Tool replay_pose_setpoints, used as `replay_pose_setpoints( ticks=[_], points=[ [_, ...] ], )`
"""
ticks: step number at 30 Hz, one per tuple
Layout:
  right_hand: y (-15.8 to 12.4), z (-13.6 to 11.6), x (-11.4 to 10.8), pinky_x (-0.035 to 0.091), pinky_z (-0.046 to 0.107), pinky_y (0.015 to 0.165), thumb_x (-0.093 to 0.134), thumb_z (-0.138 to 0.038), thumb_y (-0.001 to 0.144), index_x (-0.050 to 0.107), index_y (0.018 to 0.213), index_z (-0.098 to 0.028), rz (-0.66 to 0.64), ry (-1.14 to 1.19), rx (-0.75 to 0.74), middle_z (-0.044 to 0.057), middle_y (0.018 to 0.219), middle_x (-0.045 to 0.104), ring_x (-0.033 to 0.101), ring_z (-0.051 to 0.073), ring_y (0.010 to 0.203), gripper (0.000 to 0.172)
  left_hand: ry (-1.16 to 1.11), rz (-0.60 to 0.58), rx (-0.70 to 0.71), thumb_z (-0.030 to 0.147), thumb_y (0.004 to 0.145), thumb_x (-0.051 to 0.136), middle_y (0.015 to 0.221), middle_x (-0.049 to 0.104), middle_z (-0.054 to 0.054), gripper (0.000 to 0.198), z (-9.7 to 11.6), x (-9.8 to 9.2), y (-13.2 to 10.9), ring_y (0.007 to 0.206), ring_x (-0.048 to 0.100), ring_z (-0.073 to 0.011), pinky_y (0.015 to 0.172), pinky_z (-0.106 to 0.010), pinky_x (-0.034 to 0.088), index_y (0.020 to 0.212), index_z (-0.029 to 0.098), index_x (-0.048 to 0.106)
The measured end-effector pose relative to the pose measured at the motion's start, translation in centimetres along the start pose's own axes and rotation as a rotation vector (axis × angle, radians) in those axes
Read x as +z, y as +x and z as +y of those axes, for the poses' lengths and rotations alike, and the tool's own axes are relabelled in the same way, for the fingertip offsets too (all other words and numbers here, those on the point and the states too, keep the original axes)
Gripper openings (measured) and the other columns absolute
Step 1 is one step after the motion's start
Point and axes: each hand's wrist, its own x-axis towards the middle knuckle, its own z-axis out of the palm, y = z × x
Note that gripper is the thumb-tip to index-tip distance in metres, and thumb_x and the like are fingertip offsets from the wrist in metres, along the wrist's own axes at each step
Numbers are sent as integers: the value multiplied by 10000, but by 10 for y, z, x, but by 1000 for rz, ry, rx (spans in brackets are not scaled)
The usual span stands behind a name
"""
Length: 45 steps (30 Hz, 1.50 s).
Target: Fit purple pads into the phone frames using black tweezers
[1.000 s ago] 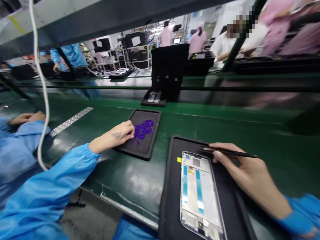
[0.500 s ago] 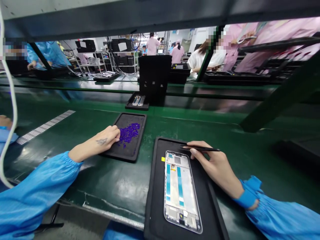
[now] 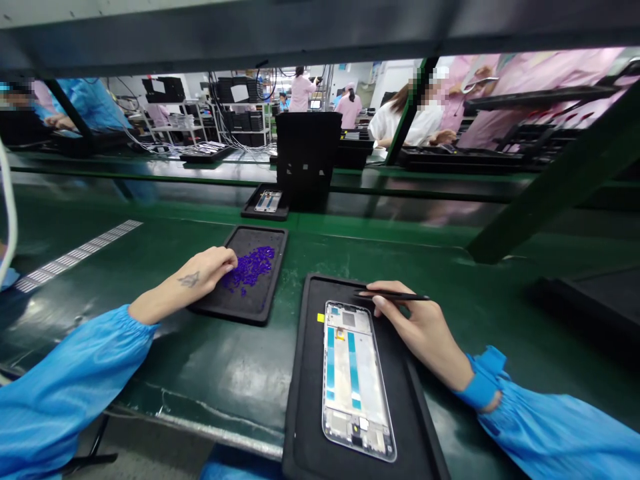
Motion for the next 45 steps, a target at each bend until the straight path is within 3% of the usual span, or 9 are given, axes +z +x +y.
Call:
replay_pose_setpoints(
  ticks=[4,8,13,18,21,27,34,41,45],
  points=[
    [0,-1,0,534,298,672,544,-344,983,683,1090,-203,-6,25,14,42,893,741,684,169,699,225,-29,51,3,337,1017,422,958,626,-31,221,4,-3,0,852,575,-173,805,-306,430,965,197,585],
    [0,-2,-1,530,304,663,538,-369,981,689,1065,-203,-1,34,38,58,954,742,698,184,723,240,-94,116,-1,326,1004,460,926,634,-19,205,23,-7,2,816,583,-157,764,-286,422,959,190,605],
    [1,-2,-2,520,313,671,547,-383,970,697,1019,-207,24,32,73,59,938,734,704,202,748,236,-245,118,50,278,985,507,957,670,-1,144,74,1,13,862,617,-143,775,-261,435,998,198,626],
    [-1,-3,0,519,330,705,570,-422,963,684,1064,-206,46,78,109,31,798,693,708,217,766,264,-431,-23,146,209,978,501,983,688,13,141,133,25,34,891,632,-123,794,-233,449,988,196,641],
    [-1,-4,1,526,332,722,581,-433,962,680,1087,-209,35,114,120,36,839,706,711,211,771,275,-520,-101,165,171,968,498,931,684,19,147,152,41,41,833,622,-112,755,-222,443,961,186,644],
    [-3,-5,1,531,314,684,589,-441,962,691,1077,-214,36,138,108,41,889,725,699,188,734,275,-618,-95,113,170,955,502,938,677,9,142,152,63,33,838,610,-125,755,-234,436,970,179,642],
    [-3,-6,-2,550,319,687,570,-454,972,688,1072,-195,31,120,102,52,873,730,713,196,748,302,-692,-80,54,249,1003,476,998,676,-3,181,152,57,28,951,613,-145,870,-256,428,980,192,646],
    [-4,-6,-2,566,331,706,581,-468,968,679,1078,-201,14,146,129,46,838,727,721,206,759,305,-828,-146,-22,243,979,477,811,637,13,170,148,63,29,749,590,-122,717,-243,437,918,180,623],
    [-4,-5,-2,563,326,712,589,-449,969,679,1087,-201,12,152,129,50,871,730,719,199,758,289,-926,-152,-63,215,930,526,814,660,9,135,145,72,30,746,617,-115,714,-227,470,948,175,654]
  ],
)
